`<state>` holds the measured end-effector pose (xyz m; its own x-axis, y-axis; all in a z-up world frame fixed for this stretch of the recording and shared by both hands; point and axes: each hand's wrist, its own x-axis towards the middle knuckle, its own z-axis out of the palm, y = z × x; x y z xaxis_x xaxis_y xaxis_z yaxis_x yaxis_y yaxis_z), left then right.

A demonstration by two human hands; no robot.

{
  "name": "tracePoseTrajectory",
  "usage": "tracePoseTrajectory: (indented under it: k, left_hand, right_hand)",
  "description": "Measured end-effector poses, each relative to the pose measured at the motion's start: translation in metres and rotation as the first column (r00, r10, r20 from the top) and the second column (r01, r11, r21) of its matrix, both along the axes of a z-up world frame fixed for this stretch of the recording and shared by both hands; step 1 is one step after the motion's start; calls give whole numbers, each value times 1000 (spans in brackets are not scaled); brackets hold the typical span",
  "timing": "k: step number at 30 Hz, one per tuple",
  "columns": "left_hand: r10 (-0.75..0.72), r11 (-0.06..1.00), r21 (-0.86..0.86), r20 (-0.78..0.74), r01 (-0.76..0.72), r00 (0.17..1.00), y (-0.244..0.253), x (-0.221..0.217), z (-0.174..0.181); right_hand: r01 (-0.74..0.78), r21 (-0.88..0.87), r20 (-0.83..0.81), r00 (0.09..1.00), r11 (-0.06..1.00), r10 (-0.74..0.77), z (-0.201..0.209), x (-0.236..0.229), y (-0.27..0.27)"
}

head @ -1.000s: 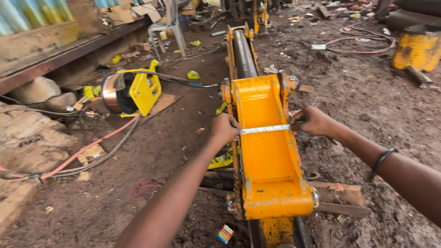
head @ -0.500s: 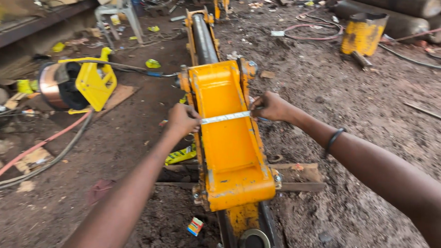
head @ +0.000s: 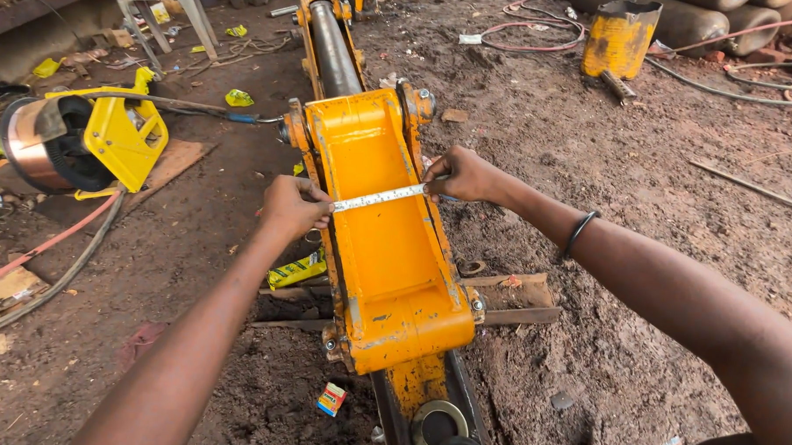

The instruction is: The person measures a yellow metal component of a machine using a tape measure. They repeatedly extend and retract the tape to measure different sections of the component's length and width.

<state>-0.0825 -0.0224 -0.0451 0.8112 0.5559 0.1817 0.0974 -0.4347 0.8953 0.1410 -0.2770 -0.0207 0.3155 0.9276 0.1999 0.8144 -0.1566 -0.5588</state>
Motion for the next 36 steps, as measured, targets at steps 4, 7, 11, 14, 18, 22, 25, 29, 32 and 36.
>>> tracePoseTrajectory:
  k: [4, 7, 11, 14, 18, 22, 25, 29, 32, 36]
  left_hand:
    - [-10, 1000, 27, -50, 12, 999, 2, -2, -2]
    - [-33, 999, 26, -29, 34, 999, 5, -1, 1]
    - [-40, 999, -9, -57, 39, 998, 7, 0, 2]
    - [-54, 998, -20, -58, 53, 997, 7, 3, 0]
    - [-19, 1000, -11, -97, 18, 995, 8, 0, 0]
    - [-21, 1000, 2, -62, 21, 998, 4, -2, 1]
    - [-18, 1000, -21, -49, 17, 999, 0, -5, 3]
    - [-6, 1000, 14, -64, 7, 998, -3, -8, 6]
    - [-6, 1000, 26, -54, 7, 999, -5, -9, 6]
    - [-10, 1000, 27, -50, 11, 999, -4, -9, 6]
  right_hand:
    - [-8, -24, -19, 1000, 1000, 7, -1, -1, -1]
    - [-50, -12, -27, 998, 999, 49, 3, 0, -1]
    - [-41, -12, -42, 998, 999, 41, 0, 1, -1]
    - [-31, -13, -66, 997, 999, 30, -4, 4, -3]
    - [-63, -8, -114, 992, 998, 62, -4, 4, 0]
    - [-57, 2, -114, 992, 998, 57, -5, 3, -2]
    - [-46, -11, -72, 996, 999, 46, -4, 1, -2]
    - [-24, -25, -93, 995, 999, 21, -2, -3, -2]
    - [-8, -33, -67, 998, 999, 6, 1, -5, -4]
    - [-1, -32, -61, 998, 999, -1, 2, -6, -4]
